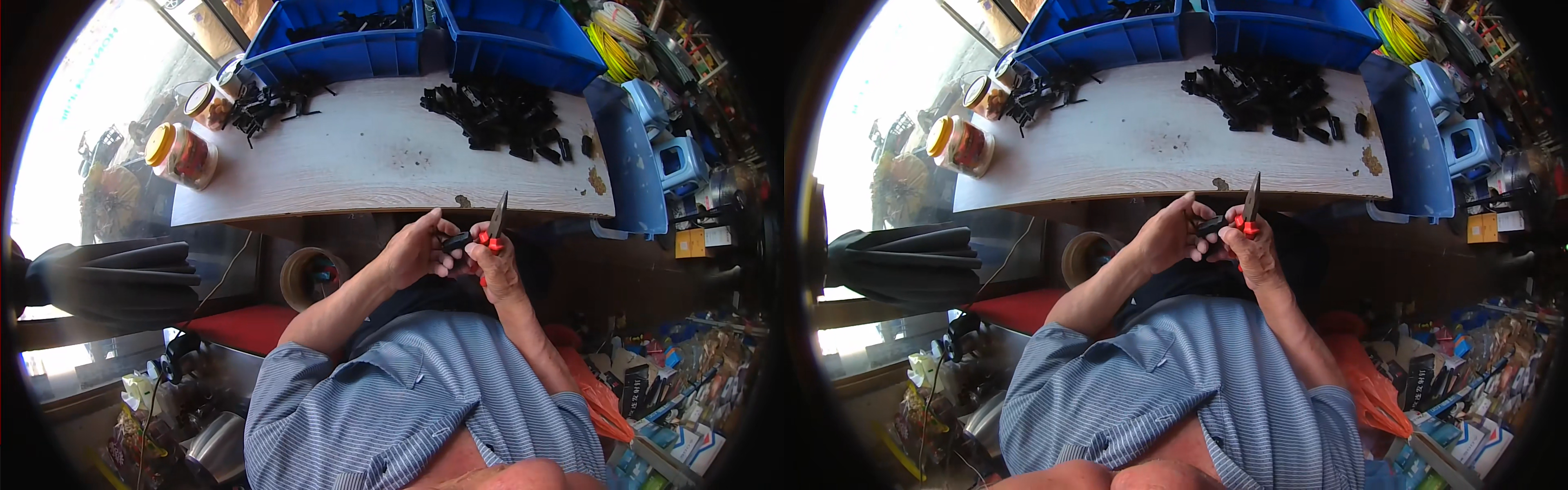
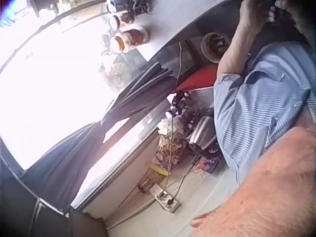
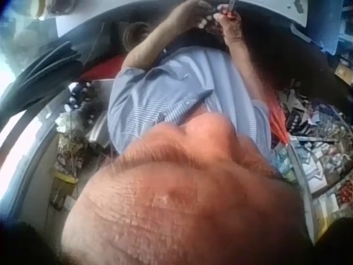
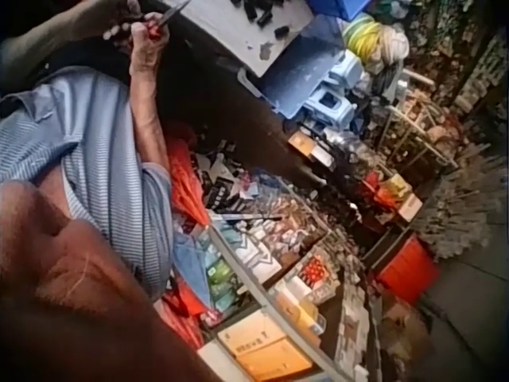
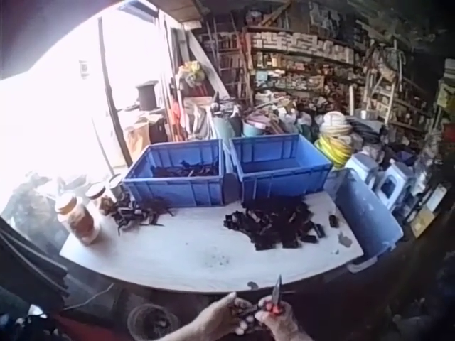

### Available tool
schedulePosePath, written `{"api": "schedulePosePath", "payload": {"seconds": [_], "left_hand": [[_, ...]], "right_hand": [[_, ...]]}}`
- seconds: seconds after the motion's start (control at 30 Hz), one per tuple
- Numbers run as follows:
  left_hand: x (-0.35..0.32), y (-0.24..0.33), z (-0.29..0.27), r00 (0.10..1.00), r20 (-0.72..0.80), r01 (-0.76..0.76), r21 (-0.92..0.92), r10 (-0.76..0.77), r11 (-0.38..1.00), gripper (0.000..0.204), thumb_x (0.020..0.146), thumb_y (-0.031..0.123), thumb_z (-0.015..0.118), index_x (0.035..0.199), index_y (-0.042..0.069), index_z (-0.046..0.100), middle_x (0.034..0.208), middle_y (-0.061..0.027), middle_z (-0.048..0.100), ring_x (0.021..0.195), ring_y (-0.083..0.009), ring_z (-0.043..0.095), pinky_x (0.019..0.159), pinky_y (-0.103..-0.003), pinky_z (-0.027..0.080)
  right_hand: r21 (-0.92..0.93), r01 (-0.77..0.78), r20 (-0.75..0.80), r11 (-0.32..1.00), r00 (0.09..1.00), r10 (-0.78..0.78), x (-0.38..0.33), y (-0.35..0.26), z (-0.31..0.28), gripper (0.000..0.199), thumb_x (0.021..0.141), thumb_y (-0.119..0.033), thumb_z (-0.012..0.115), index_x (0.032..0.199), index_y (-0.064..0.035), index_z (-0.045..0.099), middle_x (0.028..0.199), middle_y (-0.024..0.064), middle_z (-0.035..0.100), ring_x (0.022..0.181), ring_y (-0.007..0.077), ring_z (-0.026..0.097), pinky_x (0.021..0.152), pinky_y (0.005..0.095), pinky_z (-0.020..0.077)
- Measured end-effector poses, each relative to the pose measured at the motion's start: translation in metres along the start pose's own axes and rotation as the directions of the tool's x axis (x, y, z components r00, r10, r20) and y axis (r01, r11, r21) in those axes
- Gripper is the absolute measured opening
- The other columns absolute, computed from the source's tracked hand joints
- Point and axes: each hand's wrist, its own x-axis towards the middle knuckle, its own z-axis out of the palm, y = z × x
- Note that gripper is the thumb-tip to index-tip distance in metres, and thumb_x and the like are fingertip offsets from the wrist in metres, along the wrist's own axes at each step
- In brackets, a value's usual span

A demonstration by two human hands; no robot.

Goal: Assembling small plastic components using a hand tool at a workstation.

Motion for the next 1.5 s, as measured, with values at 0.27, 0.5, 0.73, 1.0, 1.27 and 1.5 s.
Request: {"api": "schedulePosePath", "payload": {"seconds": [0.27,0.5,0.73,1.0,1.27,1.5], "left_hand": [[0.000,-0.028,0.014,0.945,-0.071,-0.289,0.285,0.320,0.914,0.045,0.102,0.038,0.051,0.131,0.003,0.055,0.084,-0.0077,0.067,0.067,-0.0124,0.064,0.059,-0.027,0.055],[0.014,-0.039,0.017,0.903,-0.139,-0.359,0.281,0.408,0.890,0.028,0.098,0.026,0.061,0.107,0.000,0.066,0.069,-0.0045,0.062,0.056,-0.0108,0.060,0.048,-0.024,0.047],[0.026,-0.038,0.015,0.960,-0.249,-0.163,-0.113,0.131,0.980,0.027,0.090,0.018,0.064,0.071,0.008,0.048,0.056,-0.0003,0.045,0.042,-0.0115,0.042,0.039,-0.026,0.031],[0.031,-0.048,0.002,0.966,-0.215,-0.164,-0.097,0.141,0.982,0.018,0.092,0.020,0.061,0.083,0.006,0.053,0.063,-0.0014,0.051,0.043,-0.0103,0.042,0.040,-0.025,0.032],[-0.008,-0.024,-0.001,0.893,0.084,-0.402,0.587,0.441,0.703,0.035,0.100,0.013,0.054,0.134,0.002,0.053,0.079,-0.0019,0.060,0.066,-0.0067,0.053,0.058,-0.020,0.045],[-0.003,-0.023,-0.002,0.582,0.449,-0.650,0.758,0.678,0.056,0.045,0.085,0.000,0.070,0.127,-0.001,0.056,0.095,-0.0115,0.066,0.077,-0.0190,0.067,0.066,-0.028,0.054]], "right_hand": [[-0.053,0.089,-0.019,0.995,0.996,-0.090,0.009,0.015,-0.006,0.016,0.079,-0.013,0.062,0.092,-0.0079,0.056,0.073,-0.0017,0.049,0.061,0.0077,0.048,0.053,0.0243,0.0414],[-0.020,0.065,-0.043,0.998,0.997,-0.066,0.011,0.021,-0.006,0.010,0.081,-0.010,0.059,0.090,-0.0085,0.055,0.070,-0.0023,0.047,0.057,0.0083,0.047,0.050,0.0252,0.0417],[-0.049,0.009,-0.088,0.999,0.996,-0.013,0.011,0.019,0.005,0.009,0.081,-0.007,0.059,0.079,-0.0096,0.051,0.064,-0.0028,0.047,0.051,0.0073,0.045,0.045,0.0248,0.0385],[-0.109,0.006,-0.135,0.994,0.991,-0.021,0.010,0.020,0.008,0.015,0.083,-0.010,0.062,0.073,-0.0106,0.050,0.063,-0.0026,0.048,0.049,0.0068,0.044,0.044,0.0238,0.0376],[-0.002,0.024,-0.051,1.000,0.998,-0.024,0.015,0.003,0.001,0.013,0.088,-0.018,0.063,0.080,-0.0123,0.055,0.065,-0.0027,0.049,0.053,0.0079,0.048,0.047,0.0239,0.0416],[0.023,0.039,-0.075,0.999,0.996,-0.037,0.016,0.015,0.001,0.011,0.088,-0.021,0.064,0.083,-0.0140,0.057,0.066,-0.0045,0.048,0.056,0.0063,0.049,0.050,0.0232,0.0423]]}}
